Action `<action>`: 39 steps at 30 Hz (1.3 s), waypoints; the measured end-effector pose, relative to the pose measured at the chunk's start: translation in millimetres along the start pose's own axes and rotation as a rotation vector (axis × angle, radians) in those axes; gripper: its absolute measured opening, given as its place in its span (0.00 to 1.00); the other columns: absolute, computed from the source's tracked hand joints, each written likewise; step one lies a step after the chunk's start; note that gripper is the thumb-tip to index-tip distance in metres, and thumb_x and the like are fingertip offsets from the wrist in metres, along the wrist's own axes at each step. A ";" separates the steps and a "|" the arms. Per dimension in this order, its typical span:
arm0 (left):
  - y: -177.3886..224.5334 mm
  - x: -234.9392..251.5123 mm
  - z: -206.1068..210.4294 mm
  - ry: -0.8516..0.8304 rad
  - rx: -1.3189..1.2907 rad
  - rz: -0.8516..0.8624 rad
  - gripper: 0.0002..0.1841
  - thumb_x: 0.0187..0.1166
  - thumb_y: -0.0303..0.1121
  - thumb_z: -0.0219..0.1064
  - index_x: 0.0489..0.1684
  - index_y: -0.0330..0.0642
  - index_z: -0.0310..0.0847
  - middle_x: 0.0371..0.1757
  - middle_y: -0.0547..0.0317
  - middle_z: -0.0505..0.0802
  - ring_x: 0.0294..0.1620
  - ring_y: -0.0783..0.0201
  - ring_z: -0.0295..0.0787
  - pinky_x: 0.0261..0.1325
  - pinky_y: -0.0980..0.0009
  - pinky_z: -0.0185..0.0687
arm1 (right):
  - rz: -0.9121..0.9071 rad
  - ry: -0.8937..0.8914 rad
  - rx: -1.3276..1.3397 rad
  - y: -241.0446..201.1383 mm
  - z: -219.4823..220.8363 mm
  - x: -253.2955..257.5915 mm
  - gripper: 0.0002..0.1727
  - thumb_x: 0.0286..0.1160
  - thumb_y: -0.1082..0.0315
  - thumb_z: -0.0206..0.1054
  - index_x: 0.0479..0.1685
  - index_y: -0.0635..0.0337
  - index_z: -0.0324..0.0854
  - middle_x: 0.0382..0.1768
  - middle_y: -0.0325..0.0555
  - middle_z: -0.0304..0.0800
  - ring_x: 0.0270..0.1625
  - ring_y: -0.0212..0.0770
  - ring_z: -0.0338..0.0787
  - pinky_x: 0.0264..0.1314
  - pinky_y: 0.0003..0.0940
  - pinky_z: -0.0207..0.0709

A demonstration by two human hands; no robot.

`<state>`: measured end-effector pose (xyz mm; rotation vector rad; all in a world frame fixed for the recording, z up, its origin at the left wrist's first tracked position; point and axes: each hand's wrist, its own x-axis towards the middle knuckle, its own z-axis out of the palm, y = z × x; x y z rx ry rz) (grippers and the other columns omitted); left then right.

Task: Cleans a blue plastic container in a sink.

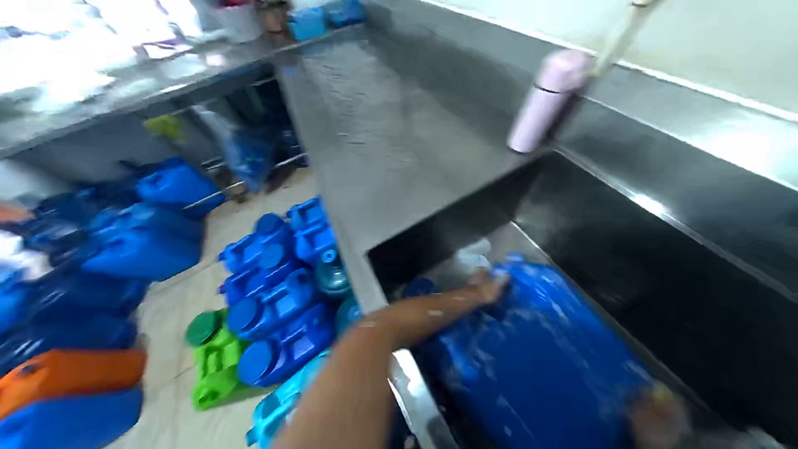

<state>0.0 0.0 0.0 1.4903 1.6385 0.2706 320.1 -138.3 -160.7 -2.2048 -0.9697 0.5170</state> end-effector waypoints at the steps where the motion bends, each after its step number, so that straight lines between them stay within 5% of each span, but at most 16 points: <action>1: -15.9 -6.3 -2.9 -0.090 0.019 -0.093 0.32 0.93 0.52 0.49 0.78 0.29 0.73 0.76 0.30 0.81 0.80 0.39 0.76 0.82 0.45 0.69 | 0.017 0.020 0.044 -0.8 4.2 5.3 0.30 0.91 0.62 0.54 0.80 0.82 0.64 0.75 0.80 0.74 0.78 0.70 0.76 0.85 0.57 0.66; 3: -31.1 -35.8 -10.9 -0.247 -0.177 -0.320 0.30 0.96 0.46 0.47 0.81 0.25 0.65 0.80 0.29 0.76 0.82 0.42 0.72 0.83 0.48 0.65 | 0.010 -0.040 -0.112 -55.5 3.4 -12.5 0.29 0.91 0.63 0.53 0.79 0.81 0.67 0.77 0.80 0.71 0.82 0.74 0.71 0.86 0.65 0.60; 5: -19.9 -51.9 -11.2 -0.189 -0.312 -0.471 0.23 0.95 0.37 0.49 0.75 0.25 0.69 0.70 0.32 0.81 0.68 0.47 0.79 0.71 0.51 0.73 | -0.204 -0.120 -0.226 -145.3 21.3 -61.6 0.27 0.84 0.63 0.59 0.74 0.78 0.75 0.76 0.77 0.75 0.82 0.73 0.72 0.82 0.67 0.63; 7: -11.3 -57.1 -7.9 -0.195 -0.293 -0.465 0.17 0.93 0.32 0.50 0.67 0.28 0.74 0.54 0.43 0.85 0.50 0.57 0.83 0.56 0.59 0.80 | -0.542 -0.131 -0.109 -201.2 46.4 -126.1 0.22 0.73 0.63 0.69 0.63 0.68 0.87 0.68 0.66 0.87 0.76 0.66 0.82 0.74 0.64 0.75; 9: -8.8 -69.4 -21.3 -0.326 -0.208 -0.362 0.15 0.89 0.25 0.51 0.68 0.29 0.72 0.50 0.48 0.86 0.46 0.63 0.85 0.52 0.64 0.83 | -0.680 -0.193 0.069 -197.3 47.5 -156.3 0.21 0.74 0.66 0.70 0.66 0.63 0.88 0.71 0.59 0.87 0.78 0.65 0.80 0.76 0.68 0.71; 12: -14.1 -86.1 -40.9 -0.568 -0.064 -0.134 0.24 0.87 0.24 0.53 0.81 0.25 0.61 0.68 0.39 0.84 0.64 0.62 0.85 0.70 0.65 0.79 | -0.218 -0.106 0.003 -83.9 17.4 -92.3 0.27 0.85 0.65 0.56 0.73 0.81 0.73 0.75 0.75 0.77 0.81 0.68 0.75 0.85 0.60 0.65; 14: -11.3 -95.5 -29.1 -0.642 -0.020 -0.009 0.20 0.89 0.29 0.53 0.72 0.21 0.69 0.59 0.42 0.87 0.57 0.67 0.86 0.67 0.68 0.80 | 0.275 -0.167 0.089 -22.2 -10.4 -37.9 0.30 0.95 0.63 0.45 0.86 0.77 0.56 0.82 0.76 0.66 0.86 0.67 0.68 0.89 0.56 0.59; 16: 2.9 -113.7 -1.3 -0.635 -0.094 0.062 0.17 0.89 0.30 0.52 0.62 0.22 0.75 0.47 0.53 0.89 0.48 0.75 0.86 0.59 0.74 0.82 | 0.387 -0.153 0.159 -37.7 -23.8 -29.4 0.31 0.96 0.61 0.45 0.87 0.76 0.56 0.83 0.76 0.65 0.87 0.67 0.67 0.90 0.56 0.57; 18: 27.0 -135.8 21.3 -0.593 -0.227 0.053 0.14 0.88 0.27 0.53 0.57 0.23 0.77 0.42 0.56 0.89 0.43 0.77 0.87 0.55 0.75 0.84 | 0.035 -0.182 0.215 -101.8 -34.7 -64.9 0.29 0.89 0.66 0.53 0.81 0.81 0.64 0.81 0.78 0.68 0.86 0.68 0.67 0.90 0.56 0.57; 21: 65.3 -159.3 16.9 -0.512 -0.516 -0.027 0.11 0.87 0.22 0.45 0.46 0.35 0.75 0.32 0.66 0.87 0.34 0.78 0.86 0.42 0.77 0.85 | -0.561 -0.254 0.208 -210.4 -96.1 -165.7 0.24 0.82 0.67 0.58 0.73 0.71 0.80 0.76 0.66 0.80 0.83 0.61 0.75 0.83 0.59 0.66; 23: 83.6 -152.2 4.0 -0.435 -0.691 -0.109 0.17 0.88 0.26 0.41 0.32 0.48 0.75 0.20 0.71 0.88 0.23 0.78 0.87 0.27 0.78 0.86 | -0.749 0.029 0.136 -203.0 -108.1 -189.1 0.19 0.88 0.63 0.53 0.61 0.60 0.87 0.67 0.55 0.90 0.76 0.53 0.83 0.79 0.52 0.72; 25: 80.3 -129.2 -0.8 -0.369 -0.750 -0.190 0.15 0.87 0.28 0.42 0.33 0.47 0.74 0.21 0.68 0.88 0.23 0.74 0.88 0.26 0.74 0.86 | -0.581 0.202 -0.059 -140.4 -115.0 -157.2 0.18 0.87 0.64 0.56 0.60 0.62 0.88 0.64 0.57 0.91 0.73 0.56 0.86 0.77 0.55 0.75; 28: 59.8 -90.8 18.4 -0.229 -0.845 -0.292 0.11 0.88 0.29 0.43 0.36 0.45 0.69 0.23 0.63 0.82 0.22 0.71 0.82 0.25 0.73 0.80 | -0.170 -0.028 -0.157 -95.7 -119.5 -116.3 0.28 0.90 0.58 0.54 0.84 0.64 0.69 0.84 0.64 0.70 0.88 0.62 0.66 0.89 0.64 0.53; 33: 62.7 -91.0 11.9 -0.341 -0.709 -0.054 0.15 0.92 0.29 0.38 0.35 0.44 0.68 0.21 0.68 0.80 0.21 0.77 0.79 0.26 0.79 0.78 | -0.481 0.037 0.056 -249.4 -35.0 -181.5 0.22 0.73 0.75 0.66 0.67 0.70 0.85 0.69 0.65 0.86 0.74 0.62 0.84 0.77 0.58 0.73; 36: 27.7 -87.5 -9.8 -0.449 -0.362 0.006 0.20 0.96 0.35 0.42 0.74 0.30 0.68 0.56 0.46 0.86 0.51 0.64 0.86 0.57 0.66 0.83 | -0.286 0.119 -0.006 -164.3 -60.7 -152.3 0.20 0.75 0.70 0.68 0.66 0.68 0.84 0.65 0.62 0.89 0.69 0.58 0.88 0.74 0.56 0.78; 39: -10.5 -61.7 -12.1 -0.425 -0.239 -0.010 0.23 0.97 0.35 0.41 0.79 0.26 0.63 0.67 0.36 0.82 0.61 0.57 0.83 0.65 0.59 0.79 | -0.085 0.070 -0.024 -124.7 -62.0 -146.6 0.30 0.75 0.61 0.73 0.72 0.70 0.77 0.76 0.69 0.77 0.80 0.66 0.76 0.82 0.62 0.67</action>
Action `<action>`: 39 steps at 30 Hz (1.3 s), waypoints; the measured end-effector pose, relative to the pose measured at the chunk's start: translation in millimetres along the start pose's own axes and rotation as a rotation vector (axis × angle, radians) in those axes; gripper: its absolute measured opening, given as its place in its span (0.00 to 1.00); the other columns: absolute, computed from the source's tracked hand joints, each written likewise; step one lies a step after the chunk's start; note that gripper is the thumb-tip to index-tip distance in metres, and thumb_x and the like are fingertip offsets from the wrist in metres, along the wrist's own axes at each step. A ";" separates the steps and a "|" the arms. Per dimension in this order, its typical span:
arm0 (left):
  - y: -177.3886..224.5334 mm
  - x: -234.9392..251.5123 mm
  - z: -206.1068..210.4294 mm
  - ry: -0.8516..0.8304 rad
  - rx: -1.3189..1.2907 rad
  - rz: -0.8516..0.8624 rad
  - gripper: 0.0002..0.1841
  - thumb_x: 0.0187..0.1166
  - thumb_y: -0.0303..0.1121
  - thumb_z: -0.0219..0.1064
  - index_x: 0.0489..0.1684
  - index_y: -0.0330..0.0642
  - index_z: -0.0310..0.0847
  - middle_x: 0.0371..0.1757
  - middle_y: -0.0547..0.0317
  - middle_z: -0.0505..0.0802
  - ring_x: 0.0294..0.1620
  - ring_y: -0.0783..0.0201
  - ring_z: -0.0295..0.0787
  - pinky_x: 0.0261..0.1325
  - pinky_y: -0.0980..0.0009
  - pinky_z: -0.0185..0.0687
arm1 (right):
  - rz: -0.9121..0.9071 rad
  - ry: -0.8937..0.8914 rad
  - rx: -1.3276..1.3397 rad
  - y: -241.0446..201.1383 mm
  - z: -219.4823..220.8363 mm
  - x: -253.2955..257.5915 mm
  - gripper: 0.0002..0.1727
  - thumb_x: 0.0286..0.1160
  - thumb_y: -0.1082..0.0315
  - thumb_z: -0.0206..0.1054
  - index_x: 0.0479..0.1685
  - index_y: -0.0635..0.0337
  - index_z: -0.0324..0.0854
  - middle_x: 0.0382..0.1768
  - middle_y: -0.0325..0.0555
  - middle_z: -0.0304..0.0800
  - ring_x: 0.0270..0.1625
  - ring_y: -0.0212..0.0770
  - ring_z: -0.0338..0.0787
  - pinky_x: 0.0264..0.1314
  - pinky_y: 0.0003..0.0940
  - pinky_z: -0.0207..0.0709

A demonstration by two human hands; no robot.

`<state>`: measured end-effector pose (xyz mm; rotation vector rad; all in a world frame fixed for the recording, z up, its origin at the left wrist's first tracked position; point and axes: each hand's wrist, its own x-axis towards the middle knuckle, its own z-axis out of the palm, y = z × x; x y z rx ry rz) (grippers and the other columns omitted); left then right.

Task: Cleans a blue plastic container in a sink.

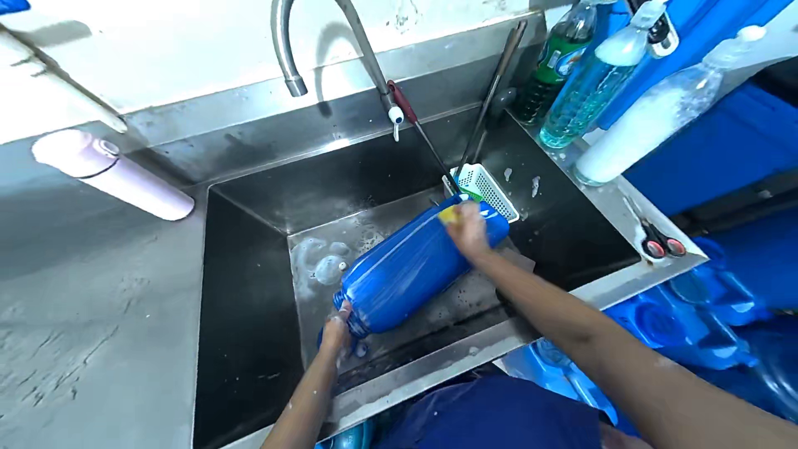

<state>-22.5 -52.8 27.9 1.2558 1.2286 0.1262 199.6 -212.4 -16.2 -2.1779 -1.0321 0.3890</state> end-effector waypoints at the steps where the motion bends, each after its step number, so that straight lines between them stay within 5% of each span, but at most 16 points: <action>1: -0.7 8.7 -9.0 0.024 0.047 0.011 0.22 0.96 0.35 0.42 0.75 0.26 0.66 0.63 0.38 0.83 0.58 0.58 0.84 0.62 0.60 0.80 | -0.048 -0.022 -0.018 -22.9 26.9 -11.5 0.36 0.71 0.56 0.76 0.76 0.69 0.76 0.79 0.68 0.75 0.83 0.65 0.73 0.86 0.61 0.63; 3: -1.2 27.6 -33.9 0.024 0.122 0.057 0.22 0.96 0.35 0.43 0.73 0.24 0.69 0.63 0.38 0.84 0.59 0.58 0.83 0.64 0.58 0.79 | -0.228 -0.093 0.008 -83.3 72.2 -36.7 0.42 0.62 0.54 0.83 0.76 0.71 0.77 0.79 0.70 0.75 0.85 0.66 0.71 0.89 0.63 0.58; 5: -1.4 41.3 -63.3 0.046 0.139 0.107 0.22 0.95 0.34 0.42 0.74 0.25 0.68 0.64 0.41 0.84 0.59 0.61 0.83 0.65 0.60 0.78 | -0.273 -0.181 -0.045 -98.5 65.3 -26.2 0.38 0.66 0.52 0.79 0.73 0.68 0.80 0.78 0.66 0.78 0.83 0.64 0.73 0.87 0.65 0.56; 8: 0.7 50.3 -89.4 0.114 0.138 0.163 0.21 0.93 0.32 0.42 0.71 0.26 0.71 0.60 0.45 0.85 0.55 0.67 0.83 0.62 0.65 0.78 | 0.093 -0.464 -0.148 -39.9 -12.8 11.6 0.37 0.83 0.41 0.63 0.82 0.60 0.74 0.83 0.59 0.72 0.89 0.58 0.65 0.92 0.66 0.41; 11: 0.0 59.5 -94.9 0.101 0.164 0.188 0.20 0.93 0.31 0.41 0.69 0.26 0.72 0.59 0.48 0.86 0.54 0.69 0.83 0.61 0.66 0.78 | 0.126 -0.713 -0.196 -14.4 -42.2 -1.9 0.37 0.82 0.40 0.63 0.70 0.68 0.80 0.73 0.67 0.80 0.80 0.63 0.74 0.89 0.69 0.46; 14: -2.2 61.2 -95.1 0.105 0.156 0.198 0.20 0.93 0.30 0.41 0.68 0.25 0.71 0.56 0.51 0.85 0.52 0.72 0.82 0.60 0.69 0.78 | 0.158 -0.794 -0.151 -18.4 -40.0 5.4 0.33 0.82 0.46 0.67 0.56 0.75 0.84 0.55 0.70 0.88 0.62 0.65 0.86 0.70 0.65 0.71; 16: -2.8 60.4 -94.3 0.100 0.152 0.198 0.19 0.92 0.30 0.40 0.67 0.26 0.71 0.53 0.55 0.85 0.49 0.75 0.82 0.57 0.71 0.79 | 0.251 -0.956 -0.150 -27.9 -37.6 27.6 0.32 0.82 0.49 0.68 0.58 0.79 0.82 0.56 0.71 0.87 0.62 0.62 0.86 0.69 0.61 0.72; 18: -3.2 61.9 -93.8 0.104 0.131 0.210 0.19 0.91 0.30 0.39 0.66 0.28 0.71 0.51 0.58 0.85 0.47 0.76 0.83 0.55 0.73 0.80 | 0.108 -1.049 -0.294 -43.0 -45.9 35.5 0.30 0.84 0.51 0.66 0.62 0.77 0.81 0.61 0.69 0.86 0.66 0.61 0.84 0.72 0.60 0.70; 21: -6.5 65.0 -95.8 0.127 0.141 0.221 0.21 0.91 0.30 0.38 0.68 0.25 0.70 0.58 0.52 0.85 0.54 0.74 0.83 0.61 0.72 0.78 | -0.335 -0.826 -0.385 -32.6 -60.2 -2.0 0.16 0.82 0.72 0.65 0.59 0.78 0.84 0.69 0.69 0.80 0.76 0.68 0.76 0.79 0.63 0.63; 25: -3.5 64.3 -94.2 0.107 0.175 0.211 0.21 0.90 0.30 0.37 0.68 0.26 0.70 0.55 0.55 0.84 0.52 0.78 0.82 0.60 0.75 0.77 | -0.089 -0.625 -0.059 49.9 -87.6 -37.5 0.18 0.80 0.81 0.59 0.65 0.75 0.84 0.67 0.74 0.82 0.71 0.70 0.82 0.78 0.60 0.70; 28: -9.1 62.7 -101.2 -0.015 0.086 0.211 0.24 0.90 0.35 0.34 0.77 0.36 0.64 0.56 0.67 0.87 0.53 0.82 0.85 0.59 0.78 0.81 | 0.075 -0.555 -0.206 105.8 -89.5 -0.5 0.13 0.78 0.79 0.65 0.59 0.71 0.85 0.60 0.68 0.88 0.64 0.66 0.88 0.70 0.64 0.76; 30: -14.4 65.3 -101.6 -0.081 0.001 0.229 0.27 0.89 0.42 0.30 0.80 0.42 0.59 0.58 0.73 0.88 0.56 0.83 0.86 0.62 0.78 0.83 | 0.077 -0.364 -0.059 104.6 -73.0 18.2 0.10 0.74 0.80 0.68 0.50 0.74 0.89 0.54 0.68 0.89 0.58 0.65 0.89 0.66 0.63 0.78; 32: -17.0 61.9 -98.5 -0.085 -0.047 0.211 0.27 0.91 0.42 0.28 0.80 0.42 0.59 0.58 0.71 0.88 0.56 0.81 0.86 0.62 0.77 0.84 | 0.178 -0.470 0.097 78.7 -72.5 5.4 0.12 0.78 0.80 0.64 0.56 0.78 0.84 0.59 0.72 0.86 0.64 0.65 0.85 0.73 0.58 0.73; 36: -13.9 39.9 -88.6 0.001 -0.116 0.137 0.24 0.94 0.40 0.30 0.77 0.41 0.64 0.55 0.67 0.90 0.53 0.77 0.89 0.58 0.73 0.86 | 0.427 -0.675 -0.053 111.6 -128.1 -13.6 0.16 0.82 0.78 0.63 0.64 0.77 0.81 0.64 0.75 0.84 0.71 0.69 0.81 0.78 0.63 0.68; 39: 40.9 23.5 -40.0 -0.030 -0.212 0.065 0.21 0.95 0.40 0.33 0.60 0.48 0.74 0.41 0.70 0.93 0.42 0.75 0.92 0.45 0.72 0.91 | 0.188 -0.297 0.163 86.6 -129.9 23.8 0.15 0.69 0.79 0.75 0.53 0.75 0.84 0.59 0.67 0.88 0.63 0.58 0.87 0.71 0.54 0.76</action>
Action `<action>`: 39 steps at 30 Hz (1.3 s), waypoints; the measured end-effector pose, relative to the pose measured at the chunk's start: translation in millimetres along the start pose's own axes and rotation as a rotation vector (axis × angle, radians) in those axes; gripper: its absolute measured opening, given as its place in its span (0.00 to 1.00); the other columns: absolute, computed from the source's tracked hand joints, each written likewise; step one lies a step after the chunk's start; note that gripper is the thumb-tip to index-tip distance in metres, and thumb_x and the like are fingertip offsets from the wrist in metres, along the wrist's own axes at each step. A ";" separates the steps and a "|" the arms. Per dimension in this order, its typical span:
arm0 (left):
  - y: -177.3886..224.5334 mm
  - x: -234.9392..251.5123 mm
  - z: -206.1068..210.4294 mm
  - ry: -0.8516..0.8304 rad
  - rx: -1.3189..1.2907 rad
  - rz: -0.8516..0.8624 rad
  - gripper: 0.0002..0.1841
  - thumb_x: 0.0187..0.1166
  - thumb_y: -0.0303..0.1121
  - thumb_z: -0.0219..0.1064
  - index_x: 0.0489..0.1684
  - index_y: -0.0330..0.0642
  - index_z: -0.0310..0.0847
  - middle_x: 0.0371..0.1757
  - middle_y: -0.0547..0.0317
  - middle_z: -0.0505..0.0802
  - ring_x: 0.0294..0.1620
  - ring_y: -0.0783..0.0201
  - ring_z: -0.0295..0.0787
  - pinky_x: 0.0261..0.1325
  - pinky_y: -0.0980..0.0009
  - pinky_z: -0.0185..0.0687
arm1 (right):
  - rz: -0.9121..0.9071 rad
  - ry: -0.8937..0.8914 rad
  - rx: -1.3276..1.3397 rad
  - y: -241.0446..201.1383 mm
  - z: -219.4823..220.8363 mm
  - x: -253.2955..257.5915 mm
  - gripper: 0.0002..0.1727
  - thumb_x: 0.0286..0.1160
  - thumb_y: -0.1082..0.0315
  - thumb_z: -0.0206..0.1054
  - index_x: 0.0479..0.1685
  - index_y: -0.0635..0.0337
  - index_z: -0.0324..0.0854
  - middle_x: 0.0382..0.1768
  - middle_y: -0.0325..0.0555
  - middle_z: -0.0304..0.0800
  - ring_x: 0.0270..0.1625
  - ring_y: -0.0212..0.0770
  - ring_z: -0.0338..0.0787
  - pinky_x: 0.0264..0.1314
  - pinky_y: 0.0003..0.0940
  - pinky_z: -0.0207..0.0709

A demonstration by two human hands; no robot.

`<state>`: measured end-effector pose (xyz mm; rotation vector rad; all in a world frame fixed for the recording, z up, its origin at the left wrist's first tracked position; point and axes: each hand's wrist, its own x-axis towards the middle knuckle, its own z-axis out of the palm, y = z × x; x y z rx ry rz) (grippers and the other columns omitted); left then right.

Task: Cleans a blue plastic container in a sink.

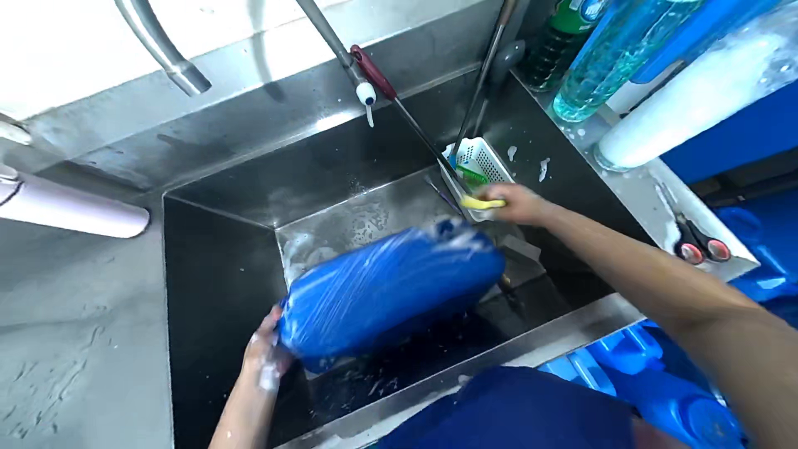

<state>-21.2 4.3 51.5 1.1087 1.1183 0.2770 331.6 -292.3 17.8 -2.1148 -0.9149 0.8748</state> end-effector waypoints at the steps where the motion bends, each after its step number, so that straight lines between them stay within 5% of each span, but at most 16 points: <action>1: 19.2 -1.6 23.6 -0.066 -0.018 -0.032 0.22 0.94 0.40 0.32 0.54 0.51 0.76 0.37 0.70 0.94 0.39 0.74 0.93 0.42 0.72 0.92 | -0.177 0.006 0.077 -29.6 30.5 13.5 0.23 0.64 0.73 0.80 0.60 0.72 0.84 0.63 0.63 0.87 0.67 0.54 0.86 0.74 0.52 0.77; 4: 75.8 6.7 86.3 -0.114 -0.053 -0.056 0.23 0.93 0.36 0.31 0.40 0.46 0.76 0.26 0.65 0.90 0.28 0.72 0.90 0.31 0.74 0.87 | -0.716 0.053 0.022 -151.7 135.6 50.2 0.37 0.63 0.50 0.80 0.73 0.61 0.82 0.73 0.59 0.83 0.81 0.57 0.76 0.85 0.56 0.66; 5: 86.2 9.4 96.2 -0.096 -0.063 -0.040 0.23 0.93 0.35 0.31 0.35 0.46 0.75 0.23 0.65 0.89 0.25 0.74 0.88 0.27 0.77 0.86 | -0.822 0.145 0.011 -176.9 150.6 53.0 0.33 0.69 0.53 0.77 0.73 0.60 0.83 0.72 0.60 0.85 0.79 0.61 0.78 0.84 0.58 0.66; 7: 89.2 17.0 96.5 0.045 0.046 -0.016 0.16 0.94 0.34 0.39 0.48 0.43 0.76 0.30 0.64 0.89 0.30 0.73 0.89 0.32 0.75 0.87 | -0.869 0.489 -0.056 -160.5 152.8 68.7 0.17 0.74 0.66 0.71 0.59 0.60 0.92 0.60 0.56 0.94 0.69 0.57 0.89 0.76 0.52 0.78; 9: 71.7 38.1 82.1 0.217 0.098 0.032 0.16 0.94 0.36 0.44 0.63 0.38 0.75 0.42 0.58 0.88 0.39 0.69 0.88 0.43 0.69 0.85 | -0.548 0.619 -0.114 -76.5 123.0 106.5 0.16 0.78 0.70 0.65 0.59 0.69 0.89 0.61 0.59 0.93 0.69 0.56 0.90 0.77 0.50 0.78; 12: 42.4 68.1 66.1 0.361 0.080 0.076 0.20 0.96 0.40 0.42 0.68 0.35 0.72 0.48 0.53 0.86 0.44 0.67 0.86 0.49 0.67 0.84 | 0.013 0.364 0.038 -1.1 107.3 150.2 0.27 0.90 0.61 0.55 0.81 0.72 0.67 0.76 0.71 0.76 0.79 0.68 0.77 0.81 0.65 0.67; 17: 8.5 58.1 68.5 0.311 0.188 0.213 0.19 0.88 0.28 0.55 0.72 0.26 0.64 0.48 0.54 0.87 0.41 0.74 0.88 0.47 0.73 0.88 | -0.258 -0.084 0.067 -105.1 168.2 91.6 0.27 0.76 0.61 0.72 0.59 0.81 0.82 0.71 0.76 0.79 0.80 0.71 0.73 0.83 0.63 0.61; 19: -15.7 51.1 52.0 0.225 0.277 0.322 0.23 0.79 0.26 0.58 0.70 0.21 0.64 0.47 0.59 0.88 0.43 0.81 0.88 0.51 0.78 0.87 | -0.131 -0.049 0.028 -48.7 149.4 106.8 0.25 0.80 0.61 0.67 0.59 0.81 0.83 0.64 0.75 0.85 0.73 0.69 0.82 0.79 0.61 0.70; 21: -33.2 58.7 40.9 0.200 0.308 0.351 0.15 0.78 0.29 0.59 0.56 0.27 0.73 0.35 0.74 0.90 0.37 0.87 0.88 0.47 0.82 0.87 | 0.260 -0.003 0.047 28.8 117.8 153.7 0.28 0.90 0.58 0.58 0.73 0.78 0.75 0.70 0.76 0.80 0.77 0.69 0.79 0.82 0.63 0.66; 23: -36.4 62.8 41.4 0.162 0.350 0.304 0.14 0.79 0.35 0.56 0.51 0.31 0.74 0.30 0.80 0.86 0.34 0.89 0.86 0.45 0.83 0.86 | 0.424 0.042 0.049 40.5 116.7 175.1 0.33 0.89 0.52 0.57 0.77 0.75 0.70 0.74 0.75 0.77 0.78 0.69 0.77 0.81 0.65 0.65; 27: -28.2 53.0 48.7 0.137 0.346 0.313 0.09 0.79 0.31 0.54 0.43 0.35 0.76 0.26 0.82 0.85 0.29 0.90 0.84 0.41 0.85 0.84 | -0.364 -0.121 0.179 -129.0 176.7 119.8 0.31 0.70 0.55 0.75 0.60 0.77 0.82 0.67 0.74 0.82 0.75 0.69 0.78 0.77 0.65 0.68; 29: -24.7 37.6 41.8 0.107 0.366 0.301 0.08 0.77 0.27 0.51 0.40 0.38 0.77 0.25 0.84 0.87 0.29 0.90 0.84 0.41 0.85 0.84 | -0.605 -0.193 0.171 -168.8 187.3 129.0 0.20 0.76 0.60 0.69 0.56 0.69 0.87 0.65 0.65 0.86 0.75 0.65 0.78 0.71 0.66 0.68; 31: -18.1 19.1 21.3 0.023 0.490 0.278 0.12 0.82 0.32 0.53 0.49 0.34 0.78 0.36 0.79 0.91 0.41 0.89 0.88 0.54 0.83 0.85 | -0.385 -0.184 0.151 -124.2 177.7 182.0 0.23 0.79 0.65 0.69 0.66 0.73 0.82 0.70 0.68 0.83 0.77 0.64 0.79 0.79 0.64 0.68; 33: -19.9 2.4 -1.1 -0.093 0.801 0.295 0.25 0.85 0.37 0.54 0.54 0.14 0.79 0.49 0.43 0.93 0.56 0.68 0.87 0.68 0.69 0.77 | 0.057 -0.181 0.156 -27.0 153.2 230.5 0.25 0.88 0.65 0.61 0.76 0.74 0.73 0.74 0.71 0.78 0.79 0.65 0.77 0.84 0.60 0.65; 35: -33.2 1.0 -3.0 -0.138 0.955 0.296 0.25 0.87 0.35 0.50 0.54 0.12 0.79 0.52 0.29 0.90 0.60 0.56 0.87 0.72 0.62 0.76 | 0.297 -0.206 0.043 35.5 140.8 238.6 0.27 0.93 0.62 0.53 0.83 0.71 0.65 0.78 0.72 0.73 0.81 0.67 0.74 0.83 0.64 0.63; 39: -57.5 12.5 -2.2 -0.076 0.964 0.473 0.33 0.87 0.47 0.50 0.51 0.12 0.80 0.49 0.30 0.91 0.58 0.62 0.88 0.69 0.69 0.77 | -0.286 -0.120 0.093 -40.1 153.9 83.0 0.19 0.83 0.73 0.59 0.69 0.70 0.82 0.65 0.68 0.86 0.73 0.64 0.82 0.78 0.62 0.71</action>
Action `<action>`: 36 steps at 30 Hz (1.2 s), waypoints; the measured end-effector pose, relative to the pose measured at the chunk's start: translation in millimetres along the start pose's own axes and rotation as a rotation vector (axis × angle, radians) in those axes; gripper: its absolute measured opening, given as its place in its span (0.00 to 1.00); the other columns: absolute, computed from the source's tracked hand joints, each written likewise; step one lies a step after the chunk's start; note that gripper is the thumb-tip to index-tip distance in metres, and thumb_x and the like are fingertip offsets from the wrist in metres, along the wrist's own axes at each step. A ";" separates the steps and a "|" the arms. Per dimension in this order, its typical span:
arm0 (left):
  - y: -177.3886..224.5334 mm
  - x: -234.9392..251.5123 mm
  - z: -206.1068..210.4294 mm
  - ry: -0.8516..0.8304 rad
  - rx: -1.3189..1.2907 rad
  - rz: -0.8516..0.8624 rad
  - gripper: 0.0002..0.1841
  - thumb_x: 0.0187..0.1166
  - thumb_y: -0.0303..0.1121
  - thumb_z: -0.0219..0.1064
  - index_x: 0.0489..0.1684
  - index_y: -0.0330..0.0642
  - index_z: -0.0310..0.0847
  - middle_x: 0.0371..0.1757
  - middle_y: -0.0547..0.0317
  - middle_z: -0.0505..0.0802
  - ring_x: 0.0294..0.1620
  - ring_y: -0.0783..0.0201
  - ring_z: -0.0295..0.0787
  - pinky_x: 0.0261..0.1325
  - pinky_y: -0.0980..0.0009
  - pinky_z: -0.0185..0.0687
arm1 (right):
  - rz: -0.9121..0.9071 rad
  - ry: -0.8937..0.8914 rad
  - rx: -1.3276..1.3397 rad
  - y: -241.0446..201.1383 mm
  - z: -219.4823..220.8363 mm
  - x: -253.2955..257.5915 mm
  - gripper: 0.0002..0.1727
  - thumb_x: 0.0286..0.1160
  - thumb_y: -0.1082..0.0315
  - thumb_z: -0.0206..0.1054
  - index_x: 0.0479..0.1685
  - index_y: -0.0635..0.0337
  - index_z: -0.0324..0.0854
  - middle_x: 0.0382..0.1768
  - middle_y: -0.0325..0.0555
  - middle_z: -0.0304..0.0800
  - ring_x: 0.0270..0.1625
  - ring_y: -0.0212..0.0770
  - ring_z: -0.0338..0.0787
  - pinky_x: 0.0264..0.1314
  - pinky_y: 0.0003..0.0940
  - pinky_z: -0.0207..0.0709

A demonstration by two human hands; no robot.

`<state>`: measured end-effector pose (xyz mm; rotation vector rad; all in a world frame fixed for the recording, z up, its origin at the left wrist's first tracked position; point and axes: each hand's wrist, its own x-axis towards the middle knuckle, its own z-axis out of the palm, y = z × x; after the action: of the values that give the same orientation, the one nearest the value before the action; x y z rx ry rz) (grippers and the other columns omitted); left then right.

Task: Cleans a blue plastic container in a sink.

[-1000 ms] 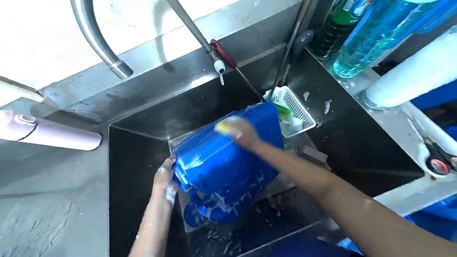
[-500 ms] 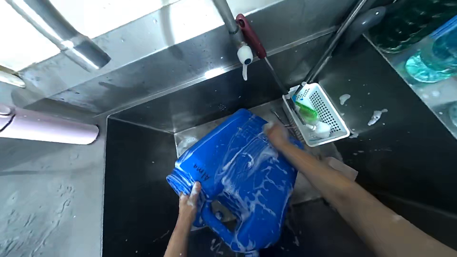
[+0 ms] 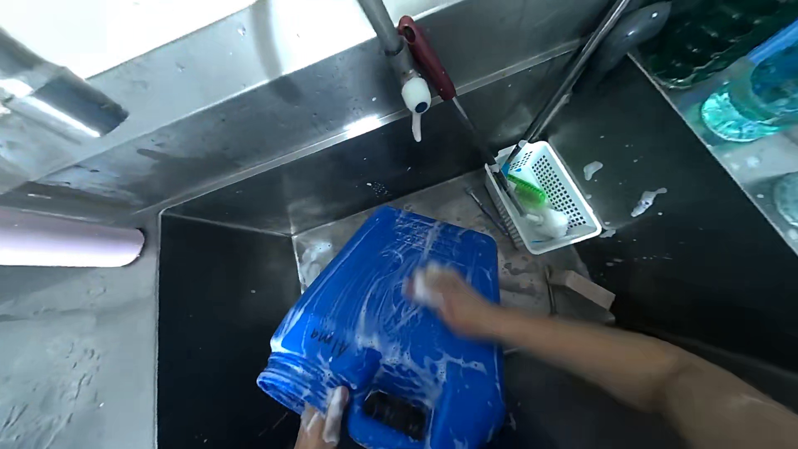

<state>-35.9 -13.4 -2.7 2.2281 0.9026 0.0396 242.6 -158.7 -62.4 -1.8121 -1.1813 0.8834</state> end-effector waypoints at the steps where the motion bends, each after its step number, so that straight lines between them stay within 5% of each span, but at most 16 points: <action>1: -6.5 -0.8 1.1 0.003 0.000 0.025 0.36 0.89 0.51 0.49 0.51 0.13 0.80 0.48 0.32 0.91 0.58 0.67 0.87 0.69 0.73 0.77 | -0.159 0.031 0.067 -24.1 11.5 -31.9 0.15 0.79 0.73 0.61 0.59 0.68 0.87 0.60 0.63 0.90 0.70 0.62 0.85 0.76 0.60 0.73; 3: -16.4 -0.7 3.7 0.019 -0.007 0.044 0.33 0.88 0.47 0.51 0.49 0.12 0.80 0.46 0.30 0.91 0.56 0.66 0.88 0.67 0.73 0.78 | -0.263 0.120 0.054 -6.8 14.0 -53.0 0.11 0.78 0.70 0.65 0.50 0.64 0.91 0.59 0.58 0.93 0.70 0.58 0.87 0.76 0.58 0.75; 7: -28.8 6.2 15.2 0.099 -0.243 -0.075 0.33 0.82 0.47 0.56 0.50 0.11 0.74 0.41 0.55 0.89 0.48 0.90 0.81 0.61 0.87 0.75 | 0.527 0.117 0.225 160.2 -49.4 32.1 0.23 0.93 0.64 0.51 0.74 0.73 0.76 0.72 0.73 0.79 0.78 0.65 0.77 0.83 0.58 0.65; 9: -5.3 10.3 8.2 0.169 -0.432 -0.185 0.26 0.79 0.43 0.59 0.52 0.20 0.73 0.38 0.72 0.88 0.44 0.93 0.83 0.58 0.87 0.79 | 0.739 0.182 0.349 184.1 -66.0 51.5 0.25 0.94 0.61 0.52 0.74 0.75 0.75 0.74 0.74 0.77 0.79 0.64 0.76 0.84 0.57 0.64; 11: 25.6 12.2 -5.2 0.295 -0.633 -0.346 0.08 0.81 0.31 0.49 0.46 0.43 0.73 0.29 0.87 0.89 0.35 0.91 0.87 0.47 0.85 0.86 | 0.723 0.201 0.354 148.2 -95.4 51.1 0.23 0.94 0.65 0.52 0.73 0.77 0.75 0.72 0.74 0.79 0.77 0.63 0.78 0.83 0.55 0.64; 12: 33.3 13.0 -8.7 0.346 -0.710 -0.410 0.11 0.84 0.29 0.45 0.43 0.49 0.75 0.27 0.87 0.91 0.33 0.89 0.89 0.44 0.84 0.88 | 0.663 0.241 0.337 121.4 -108.5 46.1 0.21 0.93 0.67 0.53 0.70 0.76 0.77 0.69 0.73 0.82 0.73 0.62 0.81 0.80 0.55 0.67; 15: 29.5 18.1 -4.0 0.379 -0.740 -0.508 0.14 0.90 0.27 0.38 0.50 0.38 0.72 0.34 0.72 0.85 0.36 0.83 0.84 0.43 0.80 0.84 | 0.253 0.285 0.000 6.3 -91.4 32.4 0.16 0.88 0.67 0.60 0.61 0.70 0.84 0.58 0.64 0.89 0.63 0.58 0.88 0.69 0.60 0.77; 17: 31.9 33.3 -3.3 0.424 -0.675 -0.539 0.13 0.89 0.27 0.39 0.49 0.36 0.72 0.32 0.71 0.85 0.33 0.83 0.84 0.40 0.80 0.85 | -0.182 0.335 -0.229 -101.5 -40.1 16.0 0.19 0.77 0.64 0.66 0.62 0.63 0.88 0.66 0.57 0.89 0.74 0.58 0.83 0.75 0.61 0.73; 19: 26.3 42.5 -12.7 0.421 -0.618 -0.597 0.13 0.90 0.28 0.41 0.55 0.30 0.70 0.37 0.64 0.82 0.36 0.79 0.81 0.43 0.75 0.82 | -0.411 0.450 -0.200 -147.4 1.9 2.5 0.20 0.70 0.66 0.69 0.61 0.63 0.90 0.68 0.59 0.89 0.77 0.67 0.80 0.74 0.70 0.71; 22: -14.1 46.4 -15.7 0.453 -0.645 -0.653 0.10 0.88 0.28 0.43 0.54 0.36 0.69 0.34 0.67 0.84 0.32 0.79 0.83 0.38 0.76 0.84 | -0.044 0.323 -0.251 -61.9 -41.5 23.4 0.23 0.84 0.63 0.60 0.74 0.61 0.82 0.76 0.59 0.82 0.82 0.63 0.76 0.80 0.69 0.64; 25: -36.3 49.6 -8.4 0.451 -0.682 -0.711 0.14 0.90 0.26 0.43 0.64 0.29 0.68 0.44 0.56 0.82 0.40 0.72 0.79 0.46 0.70 0.81 | 0.339 0.204 0.338 55.2 -99.6 61.7 0.24 0.93 0.68 0.47 0.85 0.62 0.69 0.84 0.54 0.72 0.85 0.48 0.71 0.87 0.49 0.61; 27: -26.4 46.8 -2.9 0.434 -0.657 -0.770 0.16 0.92 0.26 0.39 0.67 0.28 0.65 0.47 0.54 0.81 0.41 0.74 0.78 0.47 0.73 0.80 | 0.578 0.344 0.778 99.6 -43.3 61.1 0.21 0.94 0.67 0.46 0.74 0.66 0.74 0.66 0.55 0.83 0.66 0.41 0.83 0.71 0.40 0.76; 30: -8.5 46.5 -3.1 0.495 -0.656 -0.790 0.18 0.92 0.23 0.38 0.74 0.24 0.60 0.56 0.46 0.79 0.49 0.70 0.76 0.56 0.71 0.78 | 0.940 0.285 1.145 142.7 46.2 22.8 0.28 0.98 0.57 0.35 0.79 0.69 0.66 0.66 0.64 0.80 0.62 0.51 0.83 0.66 0.47 0.77; 33: -20.3 51.5 -21.6 0.455 -0.677 -0.640 0.15 0.91 0.26 0.40 0.66 0.30 0.66 0.46 0.58 0.84 0.43 0.74 0.83 0.50 0.72 0.84 | 0.947 0.353 1.096 136.8 2.3 0.5 0.26 0.98 0.56 0.35 0.68 0.67 0.71 0.49 0.55 0.83 0.46 0.44 0.84 0.50 0.42 0.80; 35: 4.8 63.9 -45.8 0.326 -0.654 -0.494 0.13 0.87 0.28 0.41 0.53 0.41 0.72 0.32 0.75 0.87 0.33 0.83 0.85 0.39 0.78 0.86 | 0.747 0.372 0.727 115.3 -95.9 0.4 0.21 0.95 0.66 0.41 0.69 0.68 0.75 0.57 0.56 0.87 0.55 0.41 0.88 0.59 0.36 0.81; 36: 31.8 72.7 -57.7 0.243 -0.606 -0.419 0.13 0.83 0.27 0.43 0.53 0.41 0.74 0.32 0.77 0.88 0.32 0.84 0.86 0.38 0.80 0.86 | 0.631 0.231 0.465 103.3 -153.0 2.3 0.22 0.93 0.72 0.45 0.77 0.71 0.71 0.71 0.61 0.81 0.70 0.46 0.82 0.74 0.39 0.73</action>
<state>21.8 51.0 43.7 1.4677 1.2750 0.3463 415.5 -219.5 -84.9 -1.8365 -0.2095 1.1397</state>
